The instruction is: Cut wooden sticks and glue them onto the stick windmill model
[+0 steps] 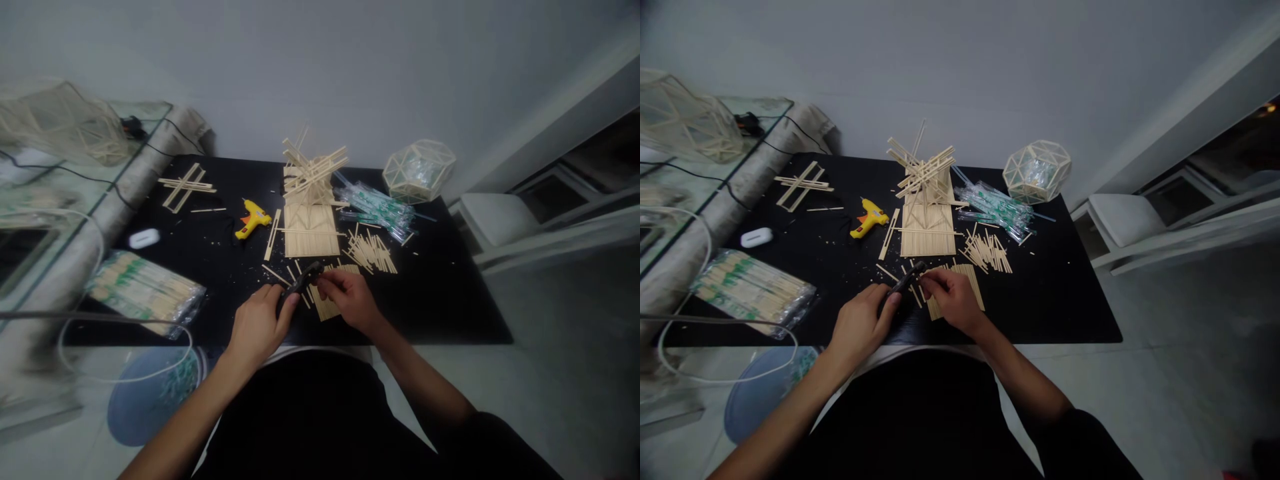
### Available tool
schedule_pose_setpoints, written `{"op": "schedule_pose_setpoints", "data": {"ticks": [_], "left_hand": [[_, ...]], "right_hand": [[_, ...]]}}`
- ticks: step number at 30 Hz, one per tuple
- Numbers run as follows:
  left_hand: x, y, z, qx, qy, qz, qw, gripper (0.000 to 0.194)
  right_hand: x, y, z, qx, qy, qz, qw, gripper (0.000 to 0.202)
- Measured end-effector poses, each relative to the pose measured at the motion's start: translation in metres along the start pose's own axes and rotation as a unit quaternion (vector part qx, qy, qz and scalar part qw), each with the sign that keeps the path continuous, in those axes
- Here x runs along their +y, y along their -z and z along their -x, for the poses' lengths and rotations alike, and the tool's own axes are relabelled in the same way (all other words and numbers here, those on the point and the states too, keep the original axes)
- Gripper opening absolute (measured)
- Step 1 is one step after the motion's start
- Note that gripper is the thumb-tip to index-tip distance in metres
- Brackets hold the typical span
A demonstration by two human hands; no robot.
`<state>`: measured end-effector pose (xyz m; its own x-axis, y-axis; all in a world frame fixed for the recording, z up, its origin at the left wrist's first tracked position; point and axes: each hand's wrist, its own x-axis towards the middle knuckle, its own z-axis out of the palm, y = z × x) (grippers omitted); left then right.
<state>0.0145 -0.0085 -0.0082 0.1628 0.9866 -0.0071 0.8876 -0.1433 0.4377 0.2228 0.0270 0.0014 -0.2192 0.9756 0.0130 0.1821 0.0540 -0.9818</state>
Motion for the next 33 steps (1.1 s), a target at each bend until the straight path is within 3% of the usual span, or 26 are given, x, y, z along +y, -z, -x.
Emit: {"op": "schedule_pose_setpoints", "data": {"ticks": [15,23,28,33], "left_hand": [[-0.002,-0.001,0.002,-0.012,-0.039,0.076,0.996,0.040],[-0.002,-0.001,0.002,-0.008,-0.062,0.074,0.995,0.037],[0.002,0.004,-0.003,-0.049,-0.040,0.087,0.994,0.041],[0.005,0.010,-0.008,-0.077,-0.002,0.034,0.996,0.047]], "right_hand": [[0.005,-0.001,0.002,-0.028,-0.042,-0.068,0.996,0.043],[0.009,0.004,0.004,-0.089,-0.154,-0.206,0.962,0.046],[0.013,0.004,0.001,-0.084,-0.166,-0.225,0.956,0.045],[0.019,-0.003,-0.001,-0.052,-0.152,-0.180,0.970,0.043]]}}
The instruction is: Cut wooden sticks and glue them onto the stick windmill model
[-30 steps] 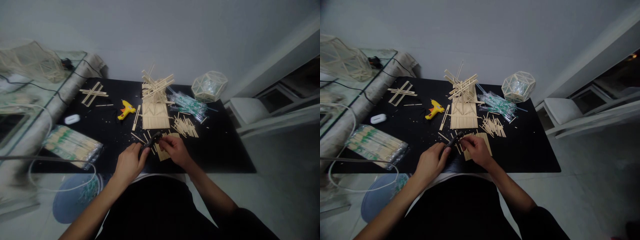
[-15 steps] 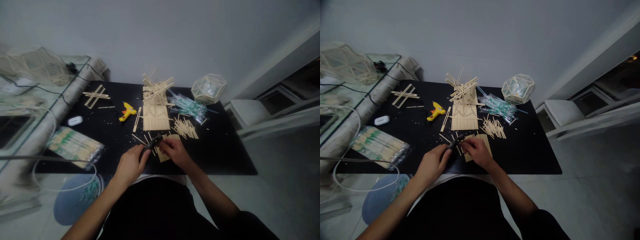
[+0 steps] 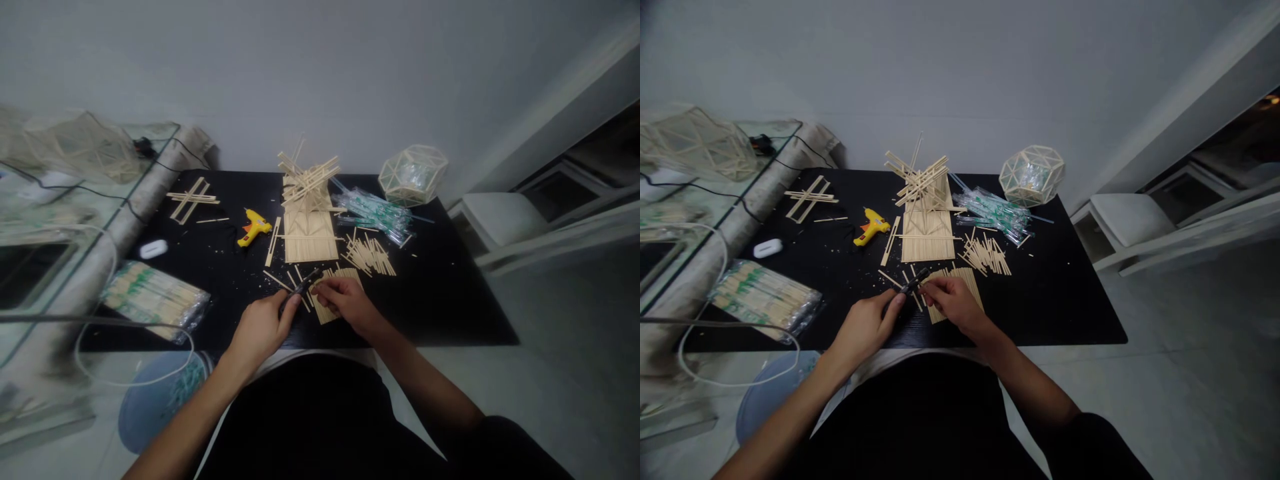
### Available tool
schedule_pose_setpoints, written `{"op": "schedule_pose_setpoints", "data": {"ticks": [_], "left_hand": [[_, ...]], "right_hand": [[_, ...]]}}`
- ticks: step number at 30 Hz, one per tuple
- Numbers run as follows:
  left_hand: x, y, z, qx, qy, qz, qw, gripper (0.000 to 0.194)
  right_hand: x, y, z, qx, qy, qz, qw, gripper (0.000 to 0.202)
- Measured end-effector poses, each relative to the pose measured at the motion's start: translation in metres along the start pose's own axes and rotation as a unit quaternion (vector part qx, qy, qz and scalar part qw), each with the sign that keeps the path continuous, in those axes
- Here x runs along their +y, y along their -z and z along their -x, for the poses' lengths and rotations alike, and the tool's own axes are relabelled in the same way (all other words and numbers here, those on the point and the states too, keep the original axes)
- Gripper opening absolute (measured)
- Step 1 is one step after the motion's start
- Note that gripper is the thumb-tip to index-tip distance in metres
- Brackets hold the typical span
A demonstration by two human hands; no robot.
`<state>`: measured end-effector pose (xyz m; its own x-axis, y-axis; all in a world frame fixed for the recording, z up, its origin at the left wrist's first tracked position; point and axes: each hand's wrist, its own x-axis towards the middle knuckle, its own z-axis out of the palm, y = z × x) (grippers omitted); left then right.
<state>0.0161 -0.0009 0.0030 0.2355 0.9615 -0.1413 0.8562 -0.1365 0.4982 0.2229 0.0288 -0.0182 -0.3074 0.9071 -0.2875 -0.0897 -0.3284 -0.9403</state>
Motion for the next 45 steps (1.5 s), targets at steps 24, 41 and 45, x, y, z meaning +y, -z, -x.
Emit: {"op": "schedule_pose_setpoints", "data": {"ticks": [24,41,45], "left_hand": [[-0.007,-0.005,0.004,-0.030,0.090,-0.087,0.992,0.064],[-0.045,0.012,-0.006,-0.163,0.241,0.525,0.800,0.075],[-0.040,0.013,-0.005,-0.185,0.236,0.569,0.766,0.070]], "right_hand": [[0.013,-0.009,0.004,0.033,0.029,0.079,0.996,0.041],[0.012,-0.014,0.013,-0.013,0.047,-0.046,0.998,0.036],[0.011,-0.014,0.013,-0.014,0.042,-0.054,0.998,0.037]]}}
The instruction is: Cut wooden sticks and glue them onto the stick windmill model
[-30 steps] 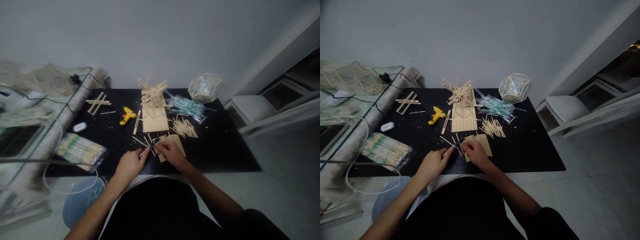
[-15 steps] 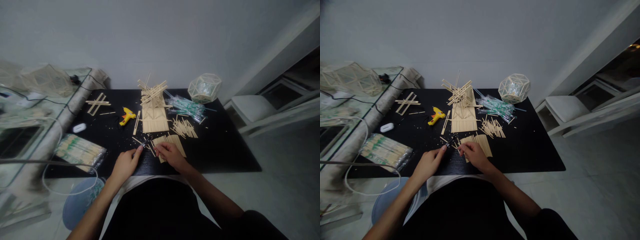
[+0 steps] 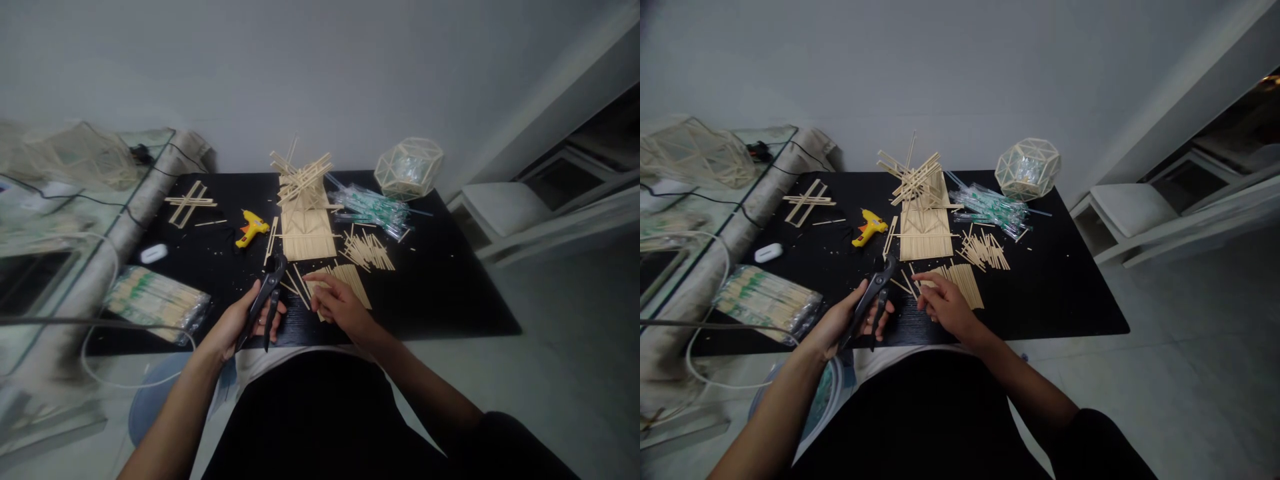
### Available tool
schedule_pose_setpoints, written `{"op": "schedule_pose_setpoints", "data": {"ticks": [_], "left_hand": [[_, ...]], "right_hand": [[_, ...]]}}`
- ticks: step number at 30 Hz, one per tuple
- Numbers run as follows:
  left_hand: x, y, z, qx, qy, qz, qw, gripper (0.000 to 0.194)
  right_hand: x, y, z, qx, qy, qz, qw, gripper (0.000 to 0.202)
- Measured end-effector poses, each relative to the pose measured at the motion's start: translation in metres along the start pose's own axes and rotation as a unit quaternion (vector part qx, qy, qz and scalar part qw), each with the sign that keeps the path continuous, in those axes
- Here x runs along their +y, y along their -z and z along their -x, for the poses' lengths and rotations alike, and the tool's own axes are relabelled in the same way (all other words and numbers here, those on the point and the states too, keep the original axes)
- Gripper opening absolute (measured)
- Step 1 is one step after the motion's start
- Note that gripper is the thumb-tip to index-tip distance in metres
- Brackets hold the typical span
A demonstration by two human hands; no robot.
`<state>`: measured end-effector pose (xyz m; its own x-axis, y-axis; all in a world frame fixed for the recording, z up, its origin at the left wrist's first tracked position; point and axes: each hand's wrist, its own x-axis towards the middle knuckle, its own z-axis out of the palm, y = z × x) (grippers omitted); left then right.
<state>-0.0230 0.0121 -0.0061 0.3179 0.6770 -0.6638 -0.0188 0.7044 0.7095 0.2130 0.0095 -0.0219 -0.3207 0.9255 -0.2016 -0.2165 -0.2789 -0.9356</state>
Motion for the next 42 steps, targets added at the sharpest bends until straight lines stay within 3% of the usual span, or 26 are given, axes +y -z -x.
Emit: {"op": "schedule_pose_setpoints", "data": {"ticks": [2,4,7,9,12,18,21,37,39,42], "left_hand": [[-0.001,-0.005,0.002,0.023,-0.056,-0.069,0.996,0.075],[-0.003,-0.012,0.005,0.079,-0.135,-0.198,0.968,0.076],[-0.007,-0.025,0.012,0.179,-0.221,-0.404,0.869,0.061],[-0.010,-0.033,0.014,0.201,-0.243,-0.482,0.817,0.053],[-0.015,-0.038,0.015,0.227,-0.246,-0.552,0.763,0.049],[-0.020,-0.039,0.012,0.251,-0.264,-0.611,0.702,0.046],[-0.021,-0.038,0.012,0.249,-0.268,-0.612,0.701,0.045],[-0.021,-0.035,0.007,0.204,-0.191,-0.588,0.759,0.041],[-0.021,-0.031,0.006,0.206,-0.201,-0.554,0.781,0.045],[-0.022,-0.025,0.003,0.184,-0.222,-0.436,0.853,0.056]], "right_hand": [[0.001,0.001,-0.001,-0.003,-0.004,-0.006,1.000,0.039],[0.003,0.001,-0.001,-0.004,-0.002,-0.007,1.000,0.038],[0.003,0.000,-0.001,0.001,0.008,0.007,1.000,0.037],[0.002,-0.001,0.000,0.002,0.010,0.019,1.000,0.036],[-0.001,-0.002,0.001,0.003,0.010,0.038,0.999,0.037],[-0.002,0.000,0.003,0.009,0.028,0.084,0.996,0.044],[-0.001,0.001,0.003,0.010,0.036,0.094,0.995,0.044],[0.003,0.003,0.001,-0.001,-0.012,0.058,0.998,0.036],[0.003,0.002,0.001,-0.007,-0.019,0.051,0.998,0.038],[0.002,0.000,0.002,-0.007,-0.018,0.044,0.999,0.038]]}}
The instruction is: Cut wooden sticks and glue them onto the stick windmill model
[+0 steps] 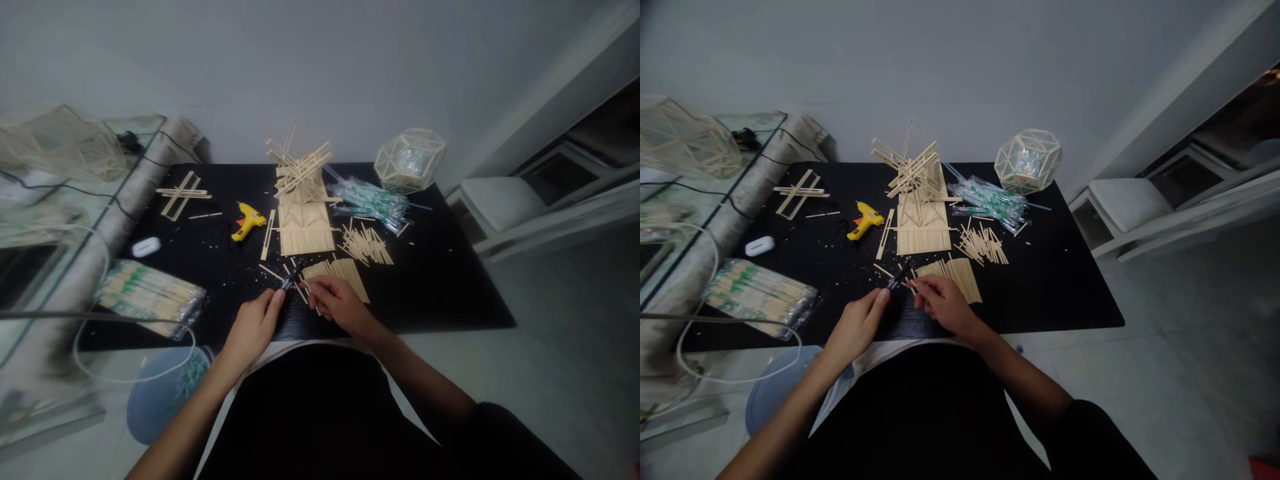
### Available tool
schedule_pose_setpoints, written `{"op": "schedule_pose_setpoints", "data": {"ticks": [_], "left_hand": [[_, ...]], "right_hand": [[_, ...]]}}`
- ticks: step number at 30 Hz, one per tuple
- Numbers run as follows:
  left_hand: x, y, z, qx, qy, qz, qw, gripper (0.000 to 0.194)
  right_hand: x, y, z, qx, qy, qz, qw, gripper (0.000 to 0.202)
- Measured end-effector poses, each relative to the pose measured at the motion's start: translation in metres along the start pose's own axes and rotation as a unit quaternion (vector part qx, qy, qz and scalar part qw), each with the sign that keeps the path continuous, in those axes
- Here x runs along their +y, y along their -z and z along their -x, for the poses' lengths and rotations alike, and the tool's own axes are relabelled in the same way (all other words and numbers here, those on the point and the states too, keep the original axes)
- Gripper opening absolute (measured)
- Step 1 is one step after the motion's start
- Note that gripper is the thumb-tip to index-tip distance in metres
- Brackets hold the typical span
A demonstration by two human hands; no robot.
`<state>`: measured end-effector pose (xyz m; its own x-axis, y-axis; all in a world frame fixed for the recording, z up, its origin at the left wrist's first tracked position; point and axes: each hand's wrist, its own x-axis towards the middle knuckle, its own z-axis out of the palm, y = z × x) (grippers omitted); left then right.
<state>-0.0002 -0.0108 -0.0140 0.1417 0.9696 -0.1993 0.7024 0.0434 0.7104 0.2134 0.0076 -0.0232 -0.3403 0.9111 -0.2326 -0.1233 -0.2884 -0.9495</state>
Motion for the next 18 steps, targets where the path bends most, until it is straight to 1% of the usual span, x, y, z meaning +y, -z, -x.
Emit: {"op": "schedule_pose_setpoints", "data": {"ticks": [2,5,6,8,11,13,15,18], "left_hand": [[-0.004,-0.001,-0.002,-0.015,0.023,0.130,0.991,0.064],[-0.006,-0.010,-0.001,-0.041,0.044,0.297,0.953,0.069],[-0.005,-0.013,0.000,-0.043,0.040,0.329,0.943,0.067],[-0.003,-0.020,0.004,-0.032,0.035,0.355,0.934,0.059],[-0.002,-0.022,0.008,0.009,0.062,0.376,0.925,0.046],[-0.002,-0.017,0.010,0.042,0.074,0.405,0.910,0.041],[-0.004,-0.006,0.010,0.067,0.065,0.441,0.893,0.036],[-0.008,0.011,0.010,0.078,0.051,0.491,0.866,0.034]], "right_hand": [[-0.002,-0.001,0.001,0.000,0.008,-0.010,1.000,0.038],[-0.006,-0.003,0.002,-0.002,0.019,-0.033,0.999,0.036],[-0.007,-0.003,0.001,0.003,0.024,-0.039,0.999,0.035],[-0.008,-0.003,-0.001,0.031,0.035,-0.052,0.998,0.033],[-0.009,0.002,-0.007,0.090,0.054,-0.072,0.992,0.035],[-0.008,0.006,-0.010,0.111,0.060,-0.074,0.989,0.038],[-0.005,0.011,-0.012,0.121,0.060,-0.062,0.989,0.041],[0.000,0.015,-0.014,0.137,0.054,-0.032,0.989,0.044]]}}
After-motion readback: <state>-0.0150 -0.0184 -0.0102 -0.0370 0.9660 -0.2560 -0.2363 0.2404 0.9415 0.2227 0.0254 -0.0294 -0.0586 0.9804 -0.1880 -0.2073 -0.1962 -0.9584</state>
